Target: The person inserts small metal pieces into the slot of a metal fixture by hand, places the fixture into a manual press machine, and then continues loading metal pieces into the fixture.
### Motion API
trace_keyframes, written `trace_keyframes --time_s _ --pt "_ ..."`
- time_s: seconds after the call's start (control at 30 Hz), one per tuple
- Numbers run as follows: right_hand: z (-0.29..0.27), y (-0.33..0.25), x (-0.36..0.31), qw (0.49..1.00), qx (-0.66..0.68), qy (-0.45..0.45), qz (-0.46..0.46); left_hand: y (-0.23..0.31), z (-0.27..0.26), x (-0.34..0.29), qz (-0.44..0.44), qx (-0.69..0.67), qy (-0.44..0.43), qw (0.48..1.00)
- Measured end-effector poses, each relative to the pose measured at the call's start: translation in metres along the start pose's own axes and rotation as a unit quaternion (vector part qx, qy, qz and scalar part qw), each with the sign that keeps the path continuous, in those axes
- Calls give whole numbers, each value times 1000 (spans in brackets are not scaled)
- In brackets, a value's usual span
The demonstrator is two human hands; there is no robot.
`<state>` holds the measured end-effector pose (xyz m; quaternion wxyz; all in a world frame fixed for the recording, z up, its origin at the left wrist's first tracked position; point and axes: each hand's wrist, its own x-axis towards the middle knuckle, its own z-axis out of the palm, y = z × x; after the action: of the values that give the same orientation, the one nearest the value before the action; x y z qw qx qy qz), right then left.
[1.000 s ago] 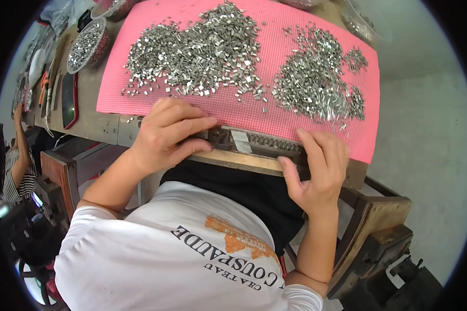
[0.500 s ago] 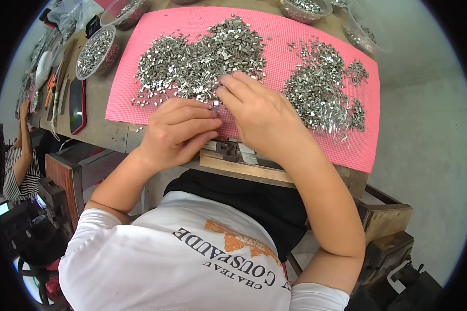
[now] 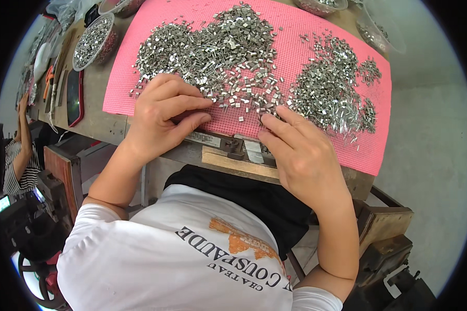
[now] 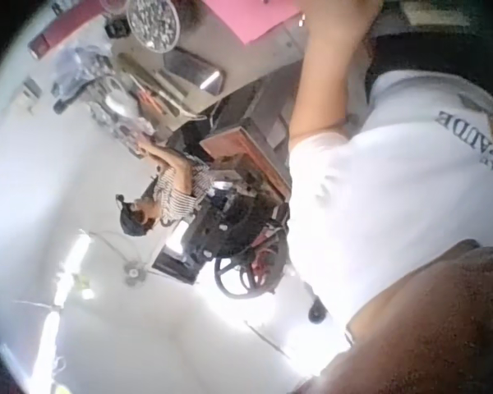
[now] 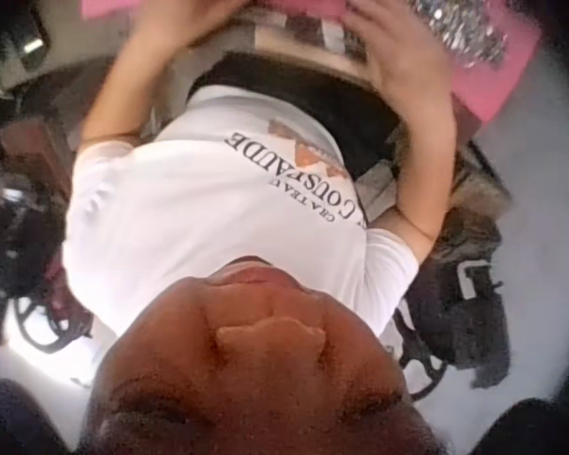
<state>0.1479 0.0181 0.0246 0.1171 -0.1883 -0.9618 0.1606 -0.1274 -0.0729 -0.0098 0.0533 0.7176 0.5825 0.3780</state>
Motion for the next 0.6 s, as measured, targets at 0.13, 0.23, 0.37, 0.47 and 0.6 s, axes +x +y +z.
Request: trace_keyframes --time_s 0.13,0.23,0.37,0.47,0.6 --pt "-17 -2 1 1000 -10 21 -14 1 6 10 34 9 -17 999" --pt "-30 -14 2 985 121 124 11 4 7 19 44 15 -36 998" --pt "-33 -19 1 964 171 200 32 4 9 28 64 25 -56 996" --pt "-23 -15 -2 963 157 209 73 3 9 34 76 39 -71 994" --pt "-18 -11 -9 973 114 186 78 1 5 38 50 31 -120 991"
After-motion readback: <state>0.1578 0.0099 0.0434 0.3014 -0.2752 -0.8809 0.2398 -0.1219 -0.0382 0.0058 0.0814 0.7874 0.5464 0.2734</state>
